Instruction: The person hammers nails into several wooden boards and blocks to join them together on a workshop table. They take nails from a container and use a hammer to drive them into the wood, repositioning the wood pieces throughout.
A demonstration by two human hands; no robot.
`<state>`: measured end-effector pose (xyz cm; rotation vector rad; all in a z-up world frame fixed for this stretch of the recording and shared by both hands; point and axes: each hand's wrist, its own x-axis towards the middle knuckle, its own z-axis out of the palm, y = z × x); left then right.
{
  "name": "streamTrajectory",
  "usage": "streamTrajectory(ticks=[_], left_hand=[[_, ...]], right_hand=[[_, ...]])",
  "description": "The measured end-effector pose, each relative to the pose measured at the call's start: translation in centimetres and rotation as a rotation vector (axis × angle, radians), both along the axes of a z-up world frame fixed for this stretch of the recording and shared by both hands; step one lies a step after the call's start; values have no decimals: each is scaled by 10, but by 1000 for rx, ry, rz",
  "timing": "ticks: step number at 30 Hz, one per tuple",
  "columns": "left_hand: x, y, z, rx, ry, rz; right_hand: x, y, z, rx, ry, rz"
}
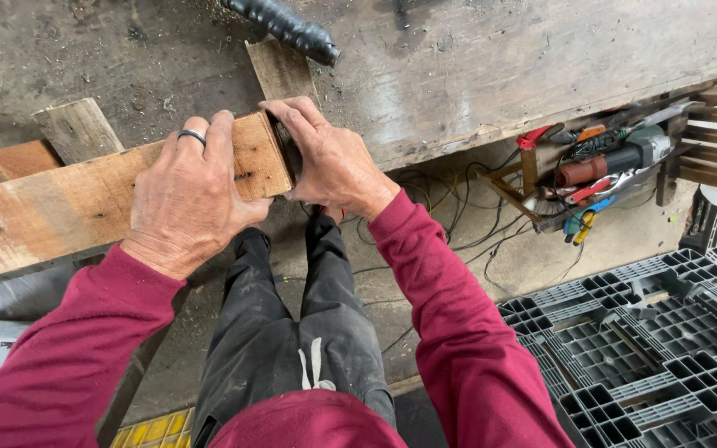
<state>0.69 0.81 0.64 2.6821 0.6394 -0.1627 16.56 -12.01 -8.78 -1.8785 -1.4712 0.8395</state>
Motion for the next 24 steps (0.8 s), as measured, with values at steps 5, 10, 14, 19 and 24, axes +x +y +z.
streamTrajectory(ticks=[5, 10, 14, 19, 24], left_hand=[[-1, 3, -2, -29, 18, -9], [-2, 6, -4, -30, -38, -12], [-2, 6, -7, -2, -46, -19], [-1, 6, -7, -24, 39, -5], [-2, 6, -10, 13, -46, -28]], right_hand=[[2, 1, 4, 26, 24, 5], [2, 2, 8, 16, 32, 7], [-1, 2, 11, -1, 30, -7], [2, 1, 15, -3, 34, 10], [0, 0, 11, -8, 26, 19]])
